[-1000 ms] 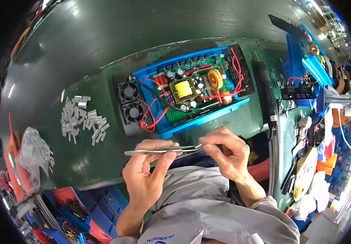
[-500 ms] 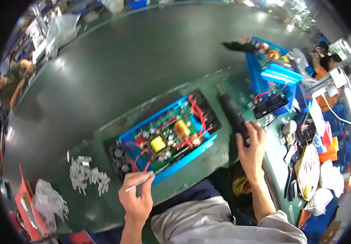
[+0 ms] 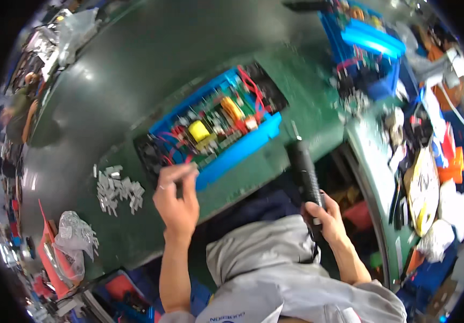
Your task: The recorder is assembling electronic components, specifically power inverters, by securing boards into housings and connecting parts.
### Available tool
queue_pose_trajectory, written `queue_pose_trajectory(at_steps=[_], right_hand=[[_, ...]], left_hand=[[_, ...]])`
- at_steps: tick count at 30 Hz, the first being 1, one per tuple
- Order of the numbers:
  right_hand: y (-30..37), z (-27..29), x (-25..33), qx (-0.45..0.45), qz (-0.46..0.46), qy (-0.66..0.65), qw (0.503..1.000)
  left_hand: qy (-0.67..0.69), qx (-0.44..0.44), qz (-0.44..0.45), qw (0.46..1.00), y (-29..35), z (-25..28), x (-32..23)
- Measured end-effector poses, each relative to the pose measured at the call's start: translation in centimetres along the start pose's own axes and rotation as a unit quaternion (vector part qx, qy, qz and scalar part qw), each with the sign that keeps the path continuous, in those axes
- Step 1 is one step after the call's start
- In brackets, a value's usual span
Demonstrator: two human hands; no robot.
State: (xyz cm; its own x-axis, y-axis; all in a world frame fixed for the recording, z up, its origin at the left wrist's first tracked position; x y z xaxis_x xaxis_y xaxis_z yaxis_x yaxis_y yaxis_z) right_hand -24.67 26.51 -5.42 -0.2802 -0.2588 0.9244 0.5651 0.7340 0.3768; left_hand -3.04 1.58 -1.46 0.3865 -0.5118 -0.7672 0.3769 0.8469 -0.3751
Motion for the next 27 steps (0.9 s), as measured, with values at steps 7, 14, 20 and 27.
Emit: queue_pose_trajectory(at_steps=[7,14,20,27], right_hand=[[2.3,-5.3,-2.0,0.149,0.079,0.131,0.977],[2.5,-6.1,-1.2,0.2,0.058,0.15,0.967],[2.1,-6.0,-1.0,0.214,0.065,0.141,0.964],[0.7,-6.0,-4.0,0.256,-0.025,-0.092,0.962]], left_hand=[[-0.018,-0.018,0.023,0.999,-0.8,-1.0,-0.6],[-0.027,-0.031,0.058,0.997,0.6,-1.1,-1.0],[-0.034,-0.037,0.06,0.997,0.4,-1.4,-1.1],[-0.058,-0.041,0.066,0.995,0.4,-1.7,-1.0]])
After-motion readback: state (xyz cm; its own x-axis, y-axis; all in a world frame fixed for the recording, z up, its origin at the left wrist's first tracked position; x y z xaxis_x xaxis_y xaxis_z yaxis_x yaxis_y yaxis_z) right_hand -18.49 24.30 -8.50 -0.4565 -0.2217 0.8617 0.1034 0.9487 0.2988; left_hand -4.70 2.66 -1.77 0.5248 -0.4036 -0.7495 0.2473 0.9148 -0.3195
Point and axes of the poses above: each hand's wrist, its own y-axis away from the middle knuckle, its own z-axis out of the back of the hand, x = y × z, the point moved 2 cm from there along -y, towards the middle knuckle, and after that the axes turned 12 degrees about z, right-handed, at the moved point
